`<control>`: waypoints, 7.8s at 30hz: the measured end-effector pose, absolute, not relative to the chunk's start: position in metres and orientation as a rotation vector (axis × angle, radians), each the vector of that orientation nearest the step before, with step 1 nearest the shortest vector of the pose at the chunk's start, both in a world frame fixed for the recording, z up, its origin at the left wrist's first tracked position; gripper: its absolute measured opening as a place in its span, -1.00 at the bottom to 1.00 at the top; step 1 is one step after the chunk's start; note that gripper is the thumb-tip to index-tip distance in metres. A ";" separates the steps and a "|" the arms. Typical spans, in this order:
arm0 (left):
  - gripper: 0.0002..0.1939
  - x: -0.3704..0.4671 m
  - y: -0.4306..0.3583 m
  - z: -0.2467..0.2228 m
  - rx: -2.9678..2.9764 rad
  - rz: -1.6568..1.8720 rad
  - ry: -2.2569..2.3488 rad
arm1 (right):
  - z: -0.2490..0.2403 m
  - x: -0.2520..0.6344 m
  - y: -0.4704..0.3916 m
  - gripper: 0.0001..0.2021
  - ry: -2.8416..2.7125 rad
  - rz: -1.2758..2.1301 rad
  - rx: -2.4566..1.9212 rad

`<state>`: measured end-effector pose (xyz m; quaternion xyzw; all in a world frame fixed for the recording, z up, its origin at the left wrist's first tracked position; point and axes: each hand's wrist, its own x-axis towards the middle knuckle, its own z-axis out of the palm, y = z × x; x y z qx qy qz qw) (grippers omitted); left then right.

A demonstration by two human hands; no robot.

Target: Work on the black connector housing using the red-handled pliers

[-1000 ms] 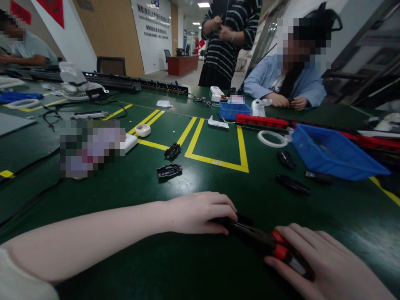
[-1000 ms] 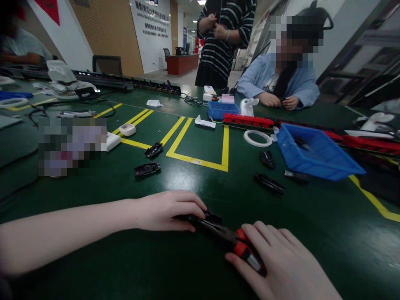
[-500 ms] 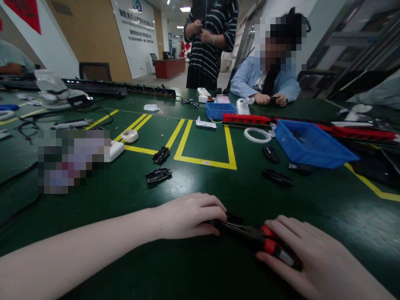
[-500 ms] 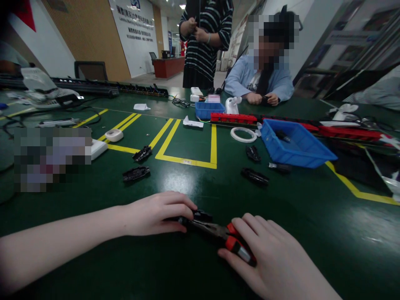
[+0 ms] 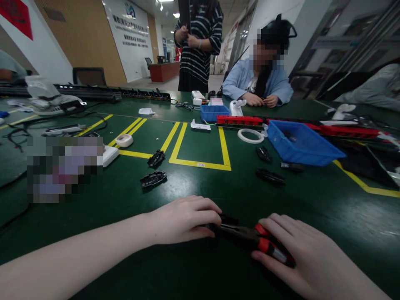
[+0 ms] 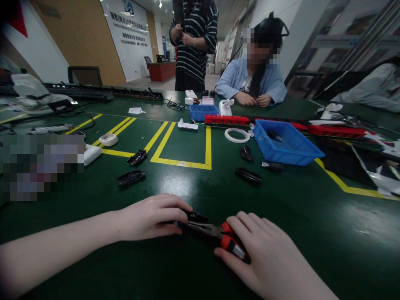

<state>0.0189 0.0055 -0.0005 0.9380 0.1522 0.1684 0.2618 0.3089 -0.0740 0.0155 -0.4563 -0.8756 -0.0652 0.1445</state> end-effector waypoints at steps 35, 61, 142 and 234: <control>-0.79 0.019 0.003 0.000 2.555 0.494 0.406 | 0.015 0.306 -0.078 -0.70 -2.492 -0.280 -1.323; -0.80 0.019 0.002 -0.007 2.587 0.528 0.426 | 0.019 0.302 -0.082 -0.74 -2.478 -0.155 -1.391; -0.71 0.021 0.000 -0.004 2.554 0.488 0.442 | 0.009 0.315 -0.066 -0.77 -2.492 -0.352 -1.048; -0.86 0.018 0.004 -0.004 2.595 0.503 0.406 | 0.001 0.315 -0.068 -0.70 -2.419 -0.243 -1.187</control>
